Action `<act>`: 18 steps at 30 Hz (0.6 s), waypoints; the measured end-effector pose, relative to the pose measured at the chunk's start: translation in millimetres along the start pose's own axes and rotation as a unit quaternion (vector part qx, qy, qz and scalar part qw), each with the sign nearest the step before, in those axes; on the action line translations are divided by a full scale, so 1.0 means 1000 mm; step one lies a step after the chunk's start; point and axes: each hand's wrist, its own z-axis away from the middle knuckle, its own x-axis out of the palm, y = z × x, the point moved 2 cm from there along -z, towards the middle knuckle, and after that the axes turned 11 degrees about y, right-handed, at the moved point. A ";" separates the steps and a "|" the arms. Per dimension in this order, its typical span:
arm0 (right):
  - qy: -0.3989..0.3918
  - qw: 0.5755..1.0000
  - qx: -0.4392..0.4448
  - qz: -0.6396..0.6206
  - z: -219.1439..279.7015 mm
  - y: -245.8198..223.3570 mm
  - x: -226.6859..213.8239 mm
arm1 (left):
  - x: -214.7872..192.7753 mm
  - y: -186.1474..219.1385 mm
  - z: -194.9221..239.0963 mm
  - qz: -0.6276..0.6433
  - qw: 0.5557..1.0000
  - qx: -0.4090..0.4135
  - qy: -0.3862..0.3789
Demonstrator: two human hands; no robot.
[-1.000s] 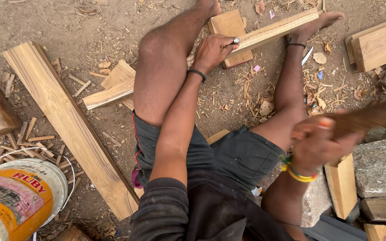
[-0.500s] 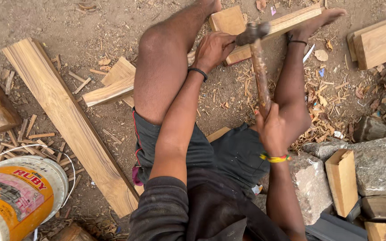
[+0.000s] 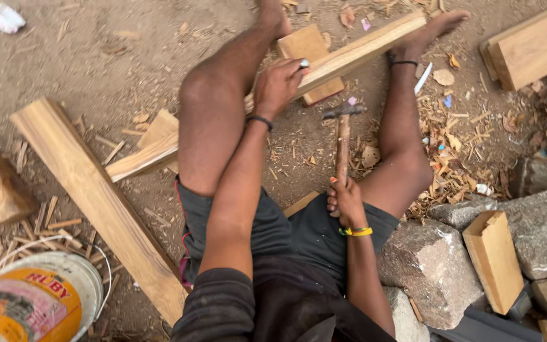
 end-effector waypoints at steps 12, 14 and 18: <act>-0.040 0.996 0.034 -0.067 -0.035 -0.006 0.005 | 0.023 0.028 -0.015 -0.055 0.998 0.018 0.007; -0.049 0.997 0.024 -0.057 -0.035 -0.002 0.005 | 0.037 0.033 -0.015 -0.071 0.997 0.007 -0.003; -0.064 0.997 0.023 -0.037 -0.041 0.004 0.002 | 0.059 0.033 -0.018 -0.057 0.998 0.015 0.013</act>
